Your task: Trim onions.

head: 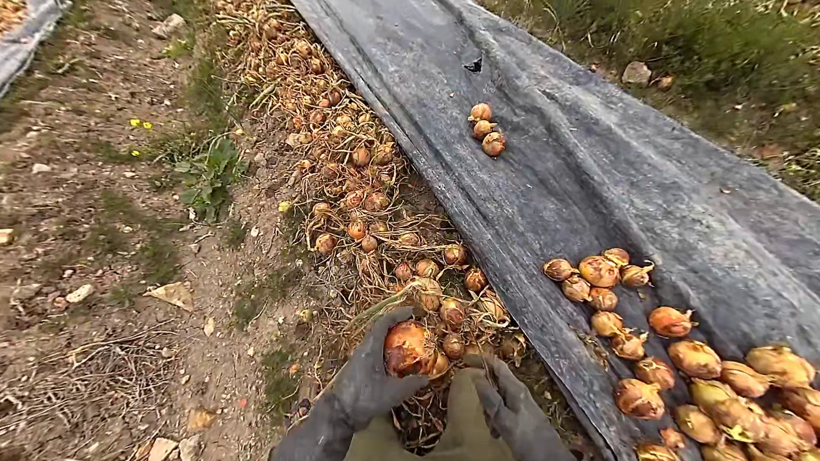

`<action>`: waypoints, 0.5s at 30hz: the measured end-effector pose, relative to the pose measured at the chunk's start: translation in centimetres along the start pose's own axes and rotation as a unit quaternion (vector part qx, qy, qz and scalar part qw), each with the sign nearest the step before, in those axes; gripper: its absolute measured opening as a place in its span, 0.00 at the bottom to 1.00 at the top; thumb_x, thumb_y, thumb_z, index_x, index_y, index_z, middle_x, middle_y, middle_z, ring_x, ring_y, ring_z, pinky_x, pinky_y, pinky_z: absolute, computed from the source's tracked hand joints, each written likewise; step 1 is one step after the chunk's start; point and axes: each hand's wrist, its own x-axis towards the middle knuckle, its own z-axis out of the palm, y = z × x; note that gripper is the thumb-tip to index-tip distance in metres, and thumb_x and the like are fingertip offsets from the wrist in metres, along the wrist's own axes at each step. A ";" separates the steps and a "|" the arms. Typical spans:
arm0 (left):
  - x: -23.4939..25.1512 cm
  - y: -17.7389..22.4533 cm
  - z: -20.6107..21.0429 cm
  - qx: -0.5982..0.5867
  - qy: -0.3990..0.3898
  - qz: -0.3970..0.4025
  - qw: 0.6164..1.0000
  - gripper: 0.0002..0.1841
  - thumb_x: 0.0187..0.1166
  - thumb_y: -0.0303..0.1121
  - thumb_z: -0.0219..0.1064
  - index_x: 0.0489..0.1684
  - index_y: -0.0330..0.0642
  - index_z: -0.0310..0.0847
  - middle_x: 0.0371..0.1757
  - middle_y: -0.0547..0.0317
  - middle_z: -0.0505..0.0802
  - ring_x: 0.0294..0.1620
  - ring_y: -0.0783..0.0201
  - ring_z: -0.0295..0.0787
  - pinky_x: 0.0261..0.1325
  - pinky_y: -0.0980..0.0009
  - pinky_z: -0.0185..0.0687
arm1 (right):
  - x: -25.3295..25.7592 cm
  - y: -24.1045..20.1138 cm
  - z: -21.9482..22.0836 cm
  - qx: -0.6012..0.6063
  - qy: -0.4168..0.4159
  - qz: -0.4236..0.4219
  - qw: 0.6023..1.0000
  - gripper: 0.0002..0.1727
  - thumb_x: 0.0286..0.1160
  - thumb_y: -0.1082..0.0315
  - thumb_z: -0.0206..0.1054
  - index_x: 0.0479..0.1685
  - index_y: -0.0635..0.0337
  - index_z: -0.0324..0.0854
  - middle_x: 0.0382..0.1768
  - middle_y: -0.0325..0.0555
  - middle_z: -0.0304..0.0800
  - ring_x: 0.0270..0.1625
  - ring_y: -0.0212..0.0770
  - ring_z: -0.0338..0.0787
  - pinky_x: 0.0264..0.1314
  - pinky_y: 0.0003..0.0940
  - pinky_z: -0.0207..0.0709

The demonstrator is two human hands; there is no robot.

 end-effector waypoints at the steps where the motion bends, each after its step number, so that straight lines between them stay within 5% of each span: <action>1: -1.4 1.2 0.2 -0.030 0.021 0.022 0.999 0.55 0.45 0.51 0.91 0.84 0.57 0.66 0.75 0.63 0.84 0.70 0.69 0.84 0.72 0.63 0.87 | -0.2 -1.0 0.7 0.005 -0.013 -0.025 1.000 0.34 0.81 0.34 0.58 0.82 0.37 0.71 0.34 0.42 0.85 0.22 0.40 0.81 0.24 0.43 0.81; 5: -6.1 5.5 2.1 -0.032 0.067 0.094 0.993 0.56 0.41 0.52 0.94 0.81 0.54 0.71 0.71 0.59 0.85 0.69 0.65 0.85 0.70 0.61 0.89 | -2.9 -4.6 3.2 0.108 -0.003 -0.118 0.987 0.44 0.76 0.31 0.59 0.86 0.49 0.65 0.40 0.42 0.89 0.24 0.35 0.85 0.24 0.36 0.84; 8: -9.1 7.1 2.8 0.019 0.063 0.150 0.987 0.56 0.42 0.52 0.94 0.84 0.58 0.71 0.73 0.57 0.82 0.71 0.62 0.83 0.71 0.61 0.88 | -5.5 -4.9 3.8 0.166 0.040 -0.187 0.967 0.34 0.87 0.37 0.49 0.83 0.47 0.71 0.61 0.41 0.90 0.42 0.34 0.92 0.41 0.33 0.90; 11: -11.8 7.5 2.4 0.126 0.027 0.192 0.973 0.54 0.47 0.51 0.92 0.86 0.58 0.70 0.75 0.49 0.83 0.71 0.58 0.84 0.69 0.58 0.88 | -8.3 -3.9 4.2 0.165 0.054 -0.199 0.964 0.28 0.92 0.44 0.45 0.78 0.46 0.77 0.47 0.42 0.91 0.24 0.35 0.84 0.22 0.33 0.83; 15: -14.5 7.0 2.1 0.116 -0.101 0.090 0.984 0.56 0.54 0.56 0.89 0.91 0.58 0.63 0.69 0.60 0.91 0.64 0.66 0.91 0.68 0.57 0.90 | -11.7 -3.7 3.9 0.127 0.022 -0.167 0.977 0.30 0.94 0.48 0.41 0.77 0.54 0.77 0.47 0.43 0.91 0.29 0.34 0.85 0.30 0.33 0.82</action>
